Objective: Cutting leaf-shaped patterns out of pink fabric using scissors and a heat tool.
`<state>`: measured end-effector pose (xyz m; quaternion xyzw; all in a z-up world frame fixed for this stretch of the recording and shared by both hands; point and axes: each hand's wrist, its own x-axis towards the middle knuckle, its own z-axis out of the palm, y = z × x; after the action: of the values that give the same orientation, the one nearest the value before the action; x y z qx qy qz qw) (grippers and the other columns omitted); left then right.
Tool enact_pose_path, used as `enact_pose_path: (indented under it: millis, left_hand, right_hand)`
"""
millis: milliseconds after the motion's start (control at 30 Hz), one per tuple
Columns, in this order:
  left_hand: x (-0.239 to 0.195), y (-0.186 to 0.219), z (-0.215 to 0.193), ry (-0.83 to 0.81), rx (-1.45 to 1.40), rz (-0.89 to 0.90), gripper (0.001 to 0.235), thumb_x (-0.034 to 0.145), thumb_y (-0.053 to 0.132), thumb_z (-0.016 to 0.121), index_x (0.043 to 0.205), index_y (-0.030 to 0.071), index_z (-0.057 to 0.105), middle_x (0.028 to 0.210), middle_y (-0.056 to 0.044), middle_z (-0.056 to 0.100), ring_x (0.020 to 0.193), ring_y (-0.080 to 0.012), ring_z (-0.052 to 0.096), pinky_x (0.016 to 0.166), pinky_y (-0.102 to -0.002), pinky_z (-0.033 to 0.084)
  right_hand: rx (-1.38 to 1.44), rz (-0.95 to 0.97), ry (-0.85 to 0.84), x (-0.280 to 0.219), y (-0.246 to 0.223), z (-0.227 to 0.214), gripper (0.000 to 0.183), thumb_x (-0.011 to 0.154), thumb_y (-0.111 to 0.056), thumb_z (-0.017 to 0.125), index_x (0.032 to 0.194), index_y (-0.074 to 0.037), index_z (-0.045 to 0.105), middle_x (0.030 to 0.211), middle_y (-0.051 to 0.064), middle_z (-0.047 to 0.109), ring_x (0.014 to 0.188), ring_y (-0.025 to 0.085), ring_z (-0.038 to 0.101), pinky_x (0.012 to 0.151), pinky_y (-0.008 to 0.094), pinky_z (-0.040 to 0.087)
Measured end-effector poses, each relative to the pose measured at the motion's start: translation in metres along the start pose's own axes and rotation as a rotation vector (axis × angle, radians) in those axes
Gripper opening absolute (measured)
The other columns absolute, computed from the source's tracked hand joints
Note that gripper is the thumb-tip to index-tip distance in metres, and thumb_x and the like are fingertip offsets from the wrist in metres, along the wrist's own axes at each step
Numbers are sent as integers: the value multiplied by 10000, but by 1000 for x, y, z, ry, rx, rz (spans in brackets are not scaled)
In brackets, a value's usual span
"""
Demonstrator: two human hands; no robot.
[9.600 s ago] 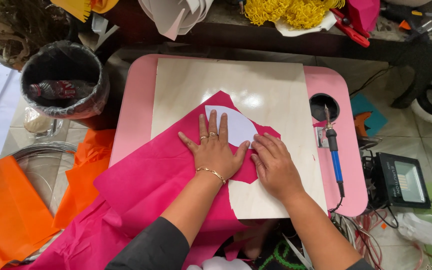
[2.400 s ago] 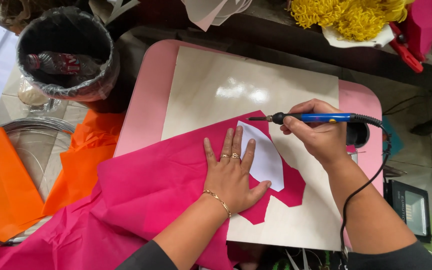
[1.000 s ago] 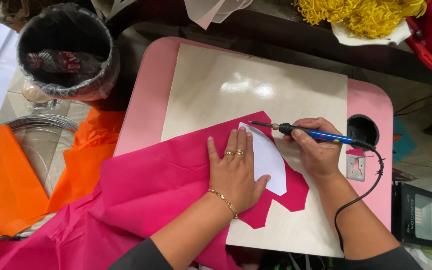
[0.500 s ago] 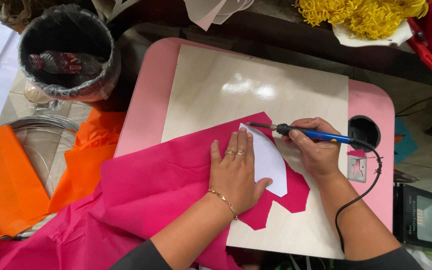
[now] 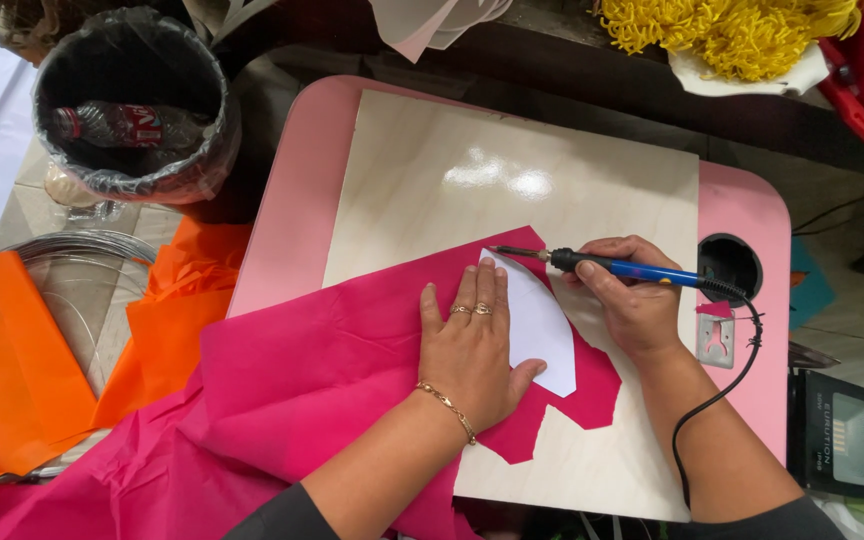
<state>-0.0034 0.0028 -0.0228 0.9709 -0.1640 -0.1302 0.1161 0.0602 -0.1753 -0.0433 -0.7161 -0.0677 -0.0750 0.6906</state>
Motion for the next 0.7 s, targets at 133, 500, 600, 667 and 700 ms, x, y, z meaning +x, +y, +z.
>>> enact_pose_path:
  millis: [133,500,600,667,700]
  left_hand:
    - [0,0,1,-4,-4,1,960,844,619,431,1426,-84,131,1486,-245,157,1378,-351,112,1004,-659,-1]
    - [0,0,2,11,-12,-1,961,840,606,447,1424,-88,131,1481,-250,161,1376,-353,116,1008,-663,-2]
    - [0,1,2,16,-7,-6,967,834,609,453,1423,-87,134,1481,-247,164,1374,-351,119,1009,-663,-5]
    - [0,1,3,18,-5,-7,967,834,610,452,1424,-87,134,1481,-245,163,1374,-348,117,1010,-661,-9]
    - [0,1,3,17,-2,-8,967,833,613,449,1424,-85,135,1482,-244,162,1375,-347,115,1011,-660,-7]
  right_hand:
    - [27,23,6,0,2,-1,176,795,12,701,854,74,547,850,242,634,676,230,668,636,316,603]
    - [29,22,1,1,2,-1,179,788,28,704,848,90,547,839,252,630,659,239,668,616,323,605]
    - [38,20,8,1,3,-1,183,785,33,705,850,95,545,834,256,626,652,238,664,611,324,604]
    - [49,19,13,1,4,-1,188,783,39,705,849,101,540,827,260,621,642,236,659,603,323,602]
    - [54,23,15,1,4,-1,188,782,45,703,848,101,536,827,260,620,640,235,658,600,324,602]
